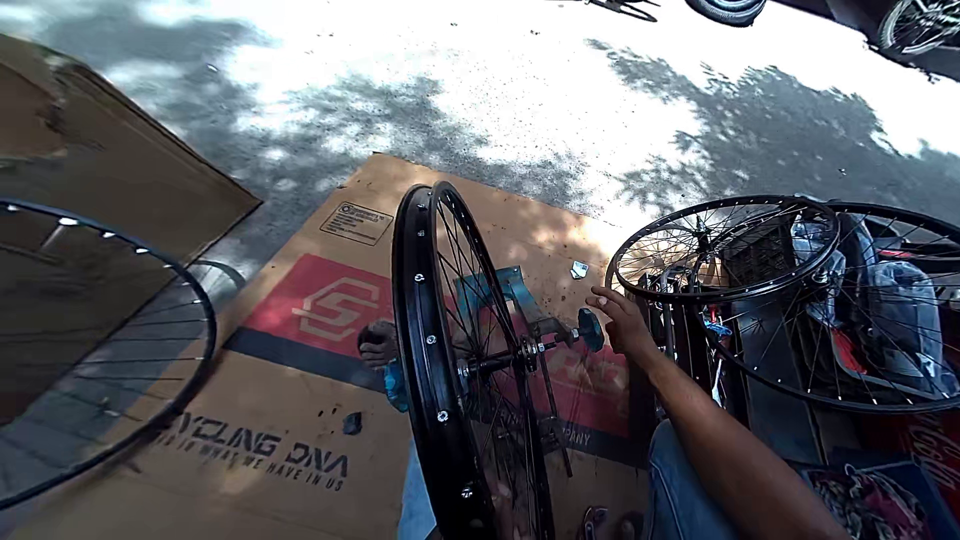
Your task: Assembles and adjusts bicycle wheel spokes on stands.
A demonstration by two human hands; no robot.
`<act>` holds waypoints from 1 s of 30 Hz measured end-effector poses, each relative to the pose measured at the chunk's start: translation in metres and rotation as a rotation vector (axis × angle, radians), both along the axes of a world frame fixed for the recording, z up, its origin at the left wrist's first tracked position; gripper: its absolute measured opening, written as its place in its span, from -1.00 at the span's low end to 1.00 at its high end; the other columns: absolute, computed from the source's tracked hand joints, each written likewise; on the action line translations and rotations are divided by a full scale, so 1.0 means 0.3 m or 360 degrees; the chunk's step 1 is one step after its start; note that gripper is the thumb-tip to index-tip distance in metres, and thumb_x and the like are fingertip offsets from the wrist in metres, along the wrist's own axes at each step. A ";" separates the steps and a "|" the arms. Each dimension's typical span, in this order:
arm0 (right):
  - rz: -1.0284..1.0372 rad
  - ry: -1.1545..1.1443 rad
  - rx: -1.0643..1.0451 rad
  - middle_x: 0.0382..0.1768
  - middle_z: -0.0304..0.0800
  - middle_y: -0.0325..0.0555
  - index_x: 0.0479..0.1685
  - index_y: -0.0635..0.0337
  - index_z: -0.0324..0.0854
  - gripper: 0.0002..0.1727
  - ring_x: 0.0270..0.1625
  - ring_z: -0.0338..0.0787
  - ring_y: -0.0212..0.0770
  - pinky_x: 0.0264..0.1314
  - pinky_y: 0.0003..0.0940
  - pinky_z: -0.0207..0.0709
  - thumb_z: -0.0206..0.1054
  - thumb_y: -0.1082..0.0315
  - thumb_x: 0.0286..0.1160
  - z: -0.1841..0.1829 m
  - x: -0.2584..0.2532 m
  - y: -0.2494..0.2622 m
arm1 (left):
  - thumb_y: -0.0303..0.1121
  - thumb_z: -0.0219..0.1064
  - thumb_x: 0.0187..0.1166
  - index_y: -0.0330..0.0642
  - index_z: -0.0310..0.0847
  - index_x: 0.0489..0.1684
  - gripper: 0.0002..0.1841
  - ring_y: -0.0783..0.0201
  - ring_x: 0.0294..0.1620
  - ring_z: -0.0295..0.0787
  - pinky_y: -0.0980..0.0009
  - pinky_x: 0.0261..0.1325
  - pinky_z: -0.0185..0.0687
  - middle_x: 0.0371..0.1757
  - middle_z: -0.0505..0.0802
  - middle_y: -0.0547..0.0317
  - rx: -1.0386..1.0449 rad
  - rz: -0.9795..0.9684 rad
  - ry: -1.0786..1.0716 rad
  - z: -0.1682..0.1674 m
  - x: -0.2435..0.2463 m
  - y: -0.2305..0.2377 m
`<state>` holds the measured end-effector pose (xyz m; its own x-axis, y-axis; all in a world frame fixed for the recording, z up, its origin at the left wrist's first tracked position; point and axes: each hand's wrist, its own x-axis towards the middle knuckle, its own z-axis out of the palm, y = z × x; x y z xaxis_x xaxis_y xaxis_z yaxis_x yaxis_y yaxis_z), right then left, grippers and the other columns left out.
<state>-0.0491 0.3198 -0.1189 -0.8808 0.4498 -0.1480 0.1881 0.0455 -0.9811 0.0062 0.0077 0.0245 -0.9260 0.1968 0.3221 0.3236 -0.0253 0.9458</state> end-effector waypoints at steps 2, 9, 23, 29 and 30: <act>0.0083 -0.0206 -0.0021 0.15 0.80 -0.05 0.53 0.11 0.58 -0.52 -0.21 0.72 -0.29 -0.24 -0.30 0.60 0.12 0.10 0.79 -0.004 0.013 -0.018 | -0.49 0.25 0.46 -0.47 0.42 0.08 -0.70 0.62 -0.27 0.65 0.68 -0.21 0.63 -0.21 0.66 0.26 -0.0040 -0.0016 0.0040 -0.015 -0.002 0.003; -0.0010 -0.0169 -0.0059 0.28 0.77 -0.15 0.61 0.00 0.49 -0.48 -0.30 0.65 -0.41 -0.38 -0.43 0.45 0.12 0.04 0.76 0.010 0.039 -0.001 | -0.34 0.29 0.50 -0.29 0.46 0.21 -0.64 0.53 -0.30 0.66 0.59 -0.23 0.65 -0.17 0.71 0.20 -0.0046 -0.0099 0.0070 -0.084 0.026 0.005; 0.0092 -0.0016 0.0335 0.05 0.91 -0.17 0.09 0.17 0.81 -0.65 0.00 0.85 -0.35 -0.03 -0.37 0.73 0.16 0.19 0.67 0.089 0.278 -0.356 | -0.40 0.26 0.41 -0.48 0.49 0.06 -0.66 0.44 -0.29 0.70 0.51 -0.16 0.70 -0.26 0.75 0.08 -0.0084 0.0039 0.0064 -0.083 -0.003 0.032; 0.0300 -0.0169 -0.0398 -0.02 0.79 -0.18 0.46 0.33 0.46 -0.43 0.01 0.76 -0.41 0.15 -0.43 0.64 -0.02 0.03 0.80 0.134 0.191 -0.549 | -0.33 0.31 0.49 -0.47 0.49 0.10 -0.63 0.49 -0.22 0.71 0.53 -0.04 0.71 -0.22 0.78 0.12 -0.0084 0.0065 0.0047 -0.060 0.006 0.034; 0.0270 -0.0195 -0.0520 -0.05 0.82 -0.14 0.50 0.34 0.40 -0.42 -0.04 0.78 -0.35 0.08 -0.40 0.65 0.00 0.03 0.79 0.131 0.179 -0.560 | -0.33 0.31 0.47 -0.47 0.50 0.08 -0.63 0.48 -0.24 0.71 0.52 -0.07 0.72 -0.23 0.77 0.12 -0.0068 0.0082 0.0050 -0.067 0.000 0.034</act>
